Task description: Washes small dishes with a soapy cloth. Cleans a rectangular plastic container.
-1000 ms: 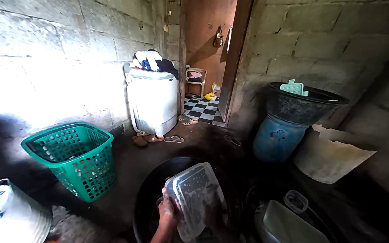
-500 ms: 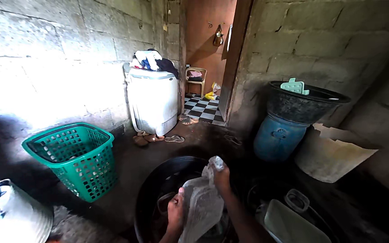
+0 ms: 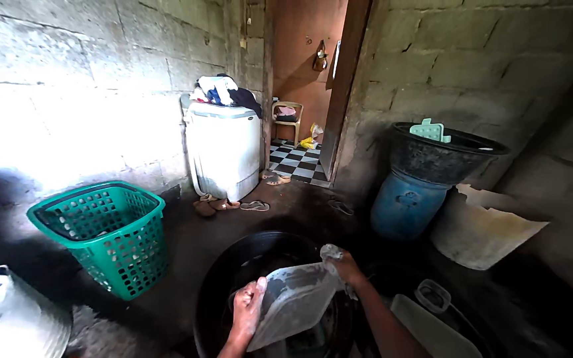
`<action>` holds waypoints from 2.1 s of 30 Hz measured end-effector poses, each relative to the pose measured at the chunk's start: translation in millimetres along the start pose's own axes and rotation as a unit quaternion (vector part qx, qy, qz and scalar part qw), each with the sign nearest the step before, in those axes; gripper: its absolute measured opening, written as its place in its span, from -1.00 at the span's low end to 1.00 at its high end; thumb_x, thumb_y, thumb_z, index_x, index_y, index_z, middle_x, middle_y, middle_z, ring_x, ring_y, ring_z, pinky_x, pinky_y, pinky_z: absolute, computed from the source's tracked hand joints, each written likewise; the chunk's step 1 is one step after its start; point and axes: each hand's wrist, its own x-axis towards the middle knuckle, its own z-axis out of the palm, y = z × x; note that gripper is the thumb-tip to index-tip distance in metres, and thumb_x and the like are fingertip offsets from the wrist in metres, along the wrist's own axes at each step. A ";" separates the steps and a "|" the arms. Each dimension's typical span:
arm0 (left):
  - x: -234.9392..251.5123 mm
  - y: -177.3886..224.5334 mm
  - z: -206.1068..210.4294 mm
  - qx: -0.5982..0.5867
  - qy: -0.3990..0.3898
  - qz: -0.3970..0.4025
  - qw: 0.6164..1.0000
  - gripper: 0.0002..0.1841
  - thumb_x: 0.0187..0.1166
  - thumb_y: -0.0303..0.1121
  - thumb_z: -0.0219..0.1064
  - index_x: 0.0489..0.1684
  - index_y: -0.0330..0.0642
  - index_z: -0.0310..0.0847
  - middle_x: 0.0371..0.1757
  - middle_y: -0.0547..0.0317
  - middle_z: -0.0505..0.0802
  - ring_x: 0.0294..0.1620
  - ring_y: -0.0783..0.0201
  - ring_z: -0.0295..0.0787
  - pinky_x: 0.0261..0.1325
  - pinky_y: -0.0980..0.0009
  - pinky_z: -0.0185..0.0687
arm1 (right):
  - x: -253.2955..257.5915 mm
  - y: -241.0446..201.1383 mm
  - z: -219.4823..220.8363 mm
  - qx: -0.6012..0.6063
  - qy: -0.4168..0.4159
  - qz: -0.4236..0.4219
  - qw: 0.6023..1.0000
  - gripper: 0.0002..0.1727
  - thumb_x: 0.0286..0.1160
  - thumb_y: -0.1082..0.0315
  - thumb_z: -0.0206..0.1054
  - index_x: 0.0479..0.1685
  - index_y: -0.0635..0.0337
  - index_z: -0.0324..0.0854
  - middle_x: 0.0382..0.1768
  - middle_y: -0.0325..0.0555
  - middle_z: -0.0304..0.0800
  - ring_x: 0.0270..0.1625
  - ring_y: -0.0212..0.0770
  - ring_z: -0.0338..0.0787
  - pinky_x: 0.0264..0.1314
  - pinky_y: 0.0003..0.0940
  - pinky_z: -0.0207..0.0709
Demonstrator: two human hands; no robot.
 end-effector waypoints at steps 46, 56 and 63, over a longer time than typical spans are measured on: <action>-4.4 -5.7 14.9 0.214 -0.084 -0.188 0.955 -0.49 0.72 -0.11 0.23 -0.47 -0.46 0.69 -0.38 -0.24 0.78 -0.18 -0.20 0.74 -0.01 -0.30 0.49 | -67.7 -44.6 45.8 0.016 -0.024 -0.211 0.977 -0.49 0.39 0.47 0.50 0.30 0.62 0.58 0.18 0.37 0.79 0.30 0.03 0.79 0.51 -0.15 0.54; -6.5 -6.4 9.9 -0.047 0.004 -0.115 0.992 -0.59 0.60 -0.38 0.19 -0.82 -0.09 0.48 -0.71 0.50 0.55 -0.61 0.64 0.47 -0.41 0.59 0.47 | -25.1 4.1 8.7 0.235 0.017 -0.015 0.972 -0.64 0.65 0.51 0.25 0.36 0.46 0.52 0.12 0.09 0.75 0.10 -0.30 0.74 0.23 -0.38 0.63; -6.3 -21.9 9.7 -0.071 0.038 -0.062 0.995 -0.64 0.62 -0.32 0.07 -0.69 -0.12 0.53 -0.64 0.55 0.63 -0.52 0.73 0.59 -0.31 0.66 0.60 | -28.7 7.3 3.9 0.413 0.011 -0.050 0.909 -0.81 0.66 0.54 0.09 -0.01 0.29 0.62 -0.32 -0.25 0.83 -0.28 -0.50 0.80 -0.15 -0.54 0.73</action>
